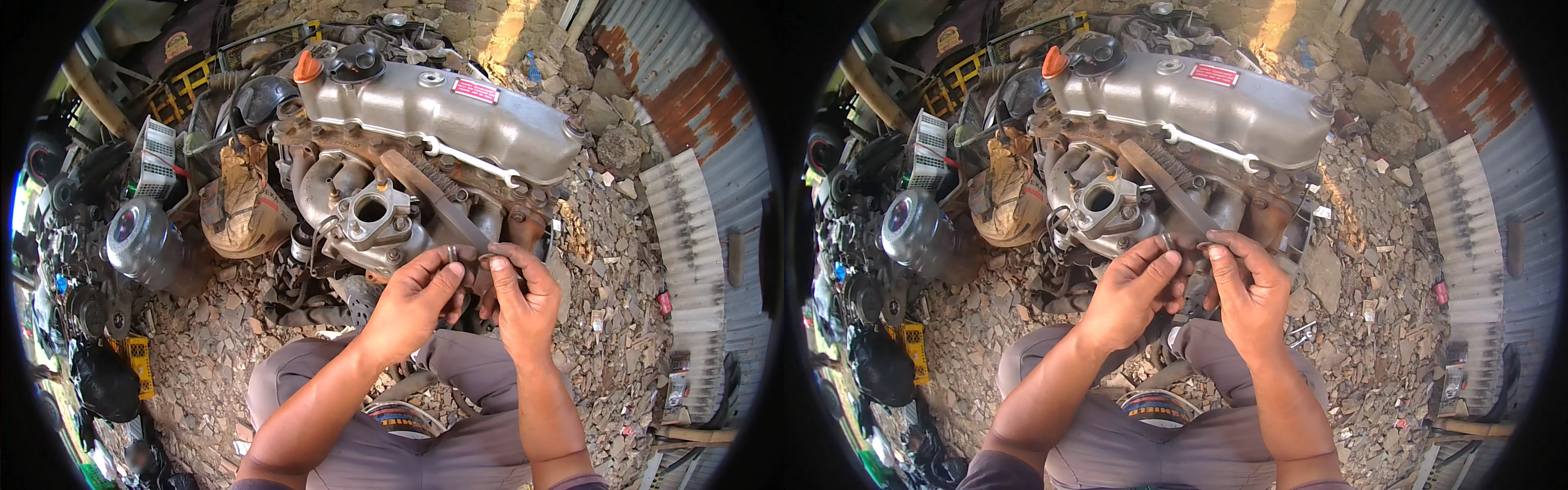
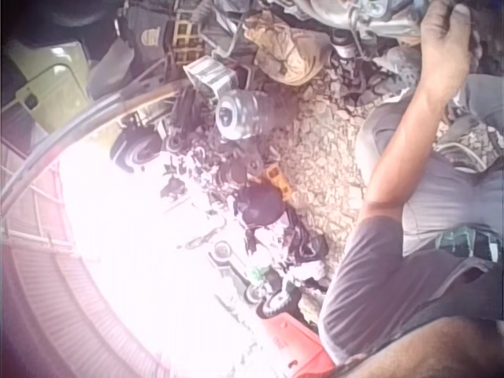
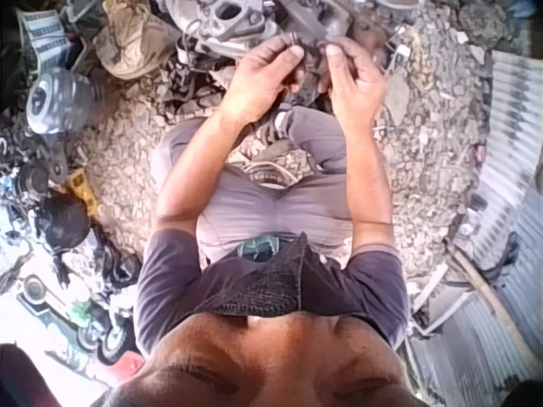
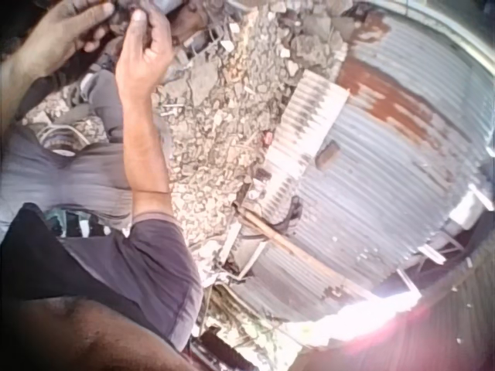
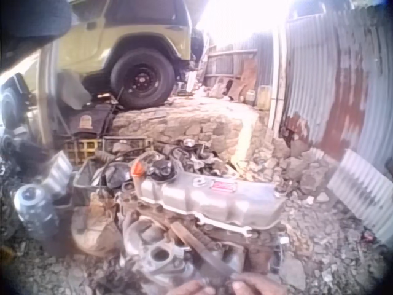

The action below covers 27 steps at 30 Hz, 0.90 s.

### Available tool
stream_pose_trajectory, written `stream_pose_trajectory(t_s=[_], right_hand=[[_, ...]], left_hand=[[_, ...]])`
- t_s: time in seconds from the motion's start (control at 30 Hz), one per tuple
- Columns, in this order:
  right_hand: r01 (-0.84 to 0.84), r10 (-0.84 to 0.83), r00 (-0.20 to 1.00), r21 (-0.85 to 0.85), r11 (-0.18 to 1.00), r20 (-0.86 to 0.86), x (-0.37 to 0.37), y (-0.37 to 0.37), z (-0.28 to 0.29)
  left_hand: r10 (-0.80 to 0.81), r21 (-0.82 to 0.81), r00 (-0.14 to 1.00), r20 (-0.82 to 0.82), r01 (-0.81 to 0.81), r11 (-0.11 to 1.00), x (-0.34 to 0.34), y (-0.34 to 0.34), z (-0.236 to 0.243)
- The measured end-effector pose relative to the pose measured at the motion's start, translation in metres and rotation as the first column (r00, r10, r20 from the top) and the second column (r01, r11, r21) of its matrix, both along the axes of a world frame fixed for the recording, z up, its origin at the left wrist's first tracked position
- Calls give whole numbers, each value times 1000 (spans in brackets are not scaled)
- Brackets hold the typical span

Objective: The person is sitting on the ground in a cluttered workshop, working on a disassembled car engine. They use a wrench to loosen bolts on the engine block and a hammer to tap a component, likely to loosen it for removal. The person handles various engine parts and tools throughout the process.

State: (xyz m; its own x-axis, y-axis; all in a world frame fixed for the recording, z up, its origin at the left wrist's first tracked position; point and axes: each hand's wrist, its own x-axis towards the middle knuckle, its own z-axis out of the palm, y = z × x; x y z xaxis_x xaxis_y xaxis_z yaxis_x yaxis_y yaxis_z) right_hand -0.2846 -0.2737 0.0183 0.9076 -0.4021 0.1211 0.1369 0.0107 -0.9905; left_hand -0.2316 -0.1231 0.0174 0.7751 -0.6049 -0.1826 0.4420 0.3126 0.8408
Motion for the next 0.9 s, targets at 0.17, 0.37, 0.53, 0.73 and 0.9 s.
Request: stream_pose_trajectory(t_s=[0.17,0.37,0.53,0.73,0.9], right_hand=[[-29,23,998,101,994,61,0,2,1],[-62,58,998,178,982,28,1,1,4],[-96,97,995,249,964,9,2,-2,2],[-100,111,994,324,941,-14,2,-1,4],[-105,123,991,277,955,-48,1,-1,3]], left_hand=[[35,138,969,246,-71,988,2,0,-1],[124,186,894,430,-222,957,3,1,-9],[73,233,889,453,-198,952,6,4,-8],[79,193,889,451,-183,964,5,4,-7],[86,172,893,442,-179,969,5,5,-8]])
